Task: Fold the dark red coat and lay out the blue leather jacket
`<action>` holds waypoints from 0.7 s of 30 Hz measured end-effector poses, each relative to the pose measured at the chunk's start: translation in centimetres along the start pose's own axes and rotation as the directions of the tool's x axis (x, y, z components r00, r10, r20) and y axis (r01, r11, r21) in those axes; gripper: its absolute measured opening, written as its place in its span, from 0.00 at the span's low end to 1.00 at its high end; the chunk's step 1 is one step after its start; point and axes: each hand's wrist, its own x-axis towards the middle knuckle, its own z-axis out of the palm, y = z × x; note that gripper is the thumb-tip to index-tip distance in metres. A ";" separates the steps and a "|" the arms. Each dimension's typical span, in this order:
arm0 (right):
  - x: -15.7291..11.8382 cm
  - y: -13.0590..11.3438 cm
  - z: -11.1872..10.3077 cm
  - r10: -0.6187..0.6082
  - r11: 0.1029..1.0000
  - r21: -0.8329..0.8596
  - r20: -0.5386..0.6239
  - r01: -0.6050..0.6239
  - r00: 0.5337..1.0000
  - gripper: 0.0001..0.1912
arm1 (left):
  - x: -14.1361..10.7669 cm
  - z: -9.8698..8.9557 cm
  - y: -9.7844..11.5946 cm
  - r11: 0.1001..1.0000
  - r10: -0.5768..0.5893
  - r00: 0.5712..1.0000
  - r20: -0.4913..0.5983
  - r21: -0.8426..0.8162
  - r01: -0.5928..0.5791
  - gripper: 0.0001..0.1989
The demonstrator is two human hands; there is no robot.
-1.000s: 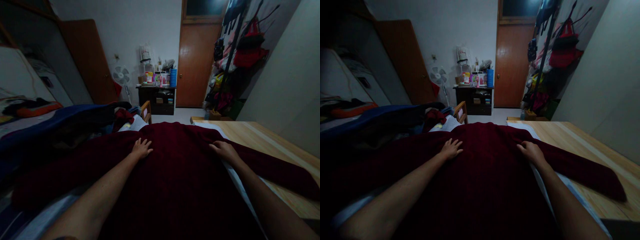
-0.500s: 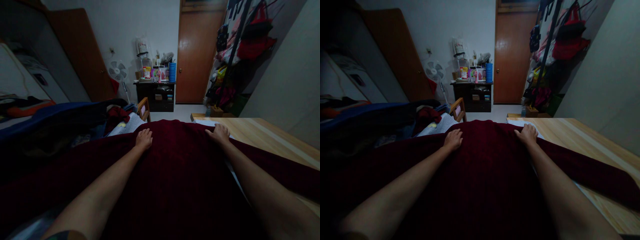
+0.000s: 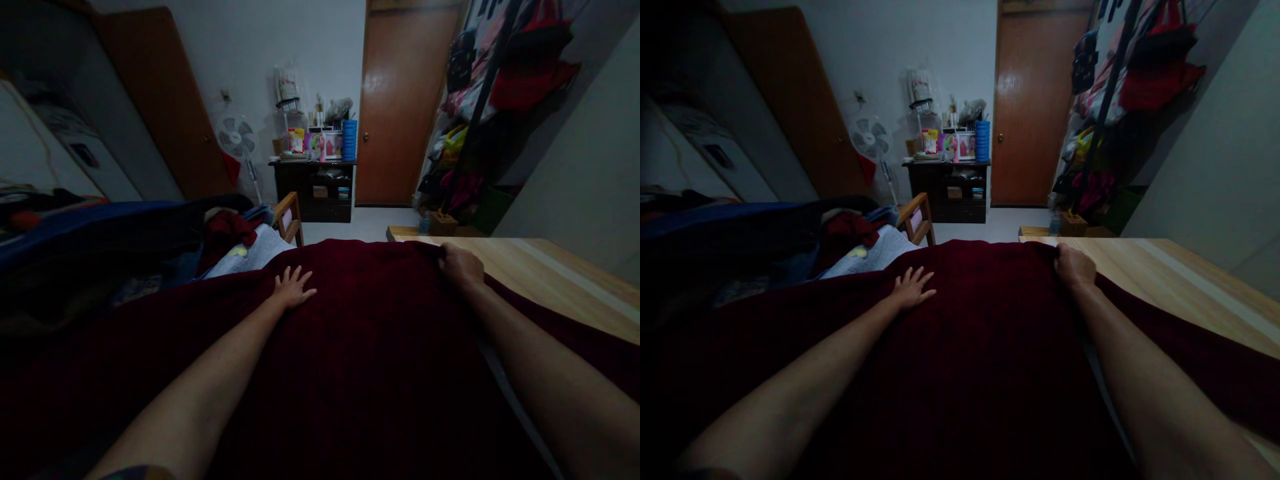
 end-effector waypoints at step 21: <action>-1.1 -14.6 10.9 -0.264 0.954 0.205 0.231 0.218 0.937 0.37 | 4.1 0.5 3.4 0.999 -0.005 0.999 -0.053 -0.032 0.004 0.41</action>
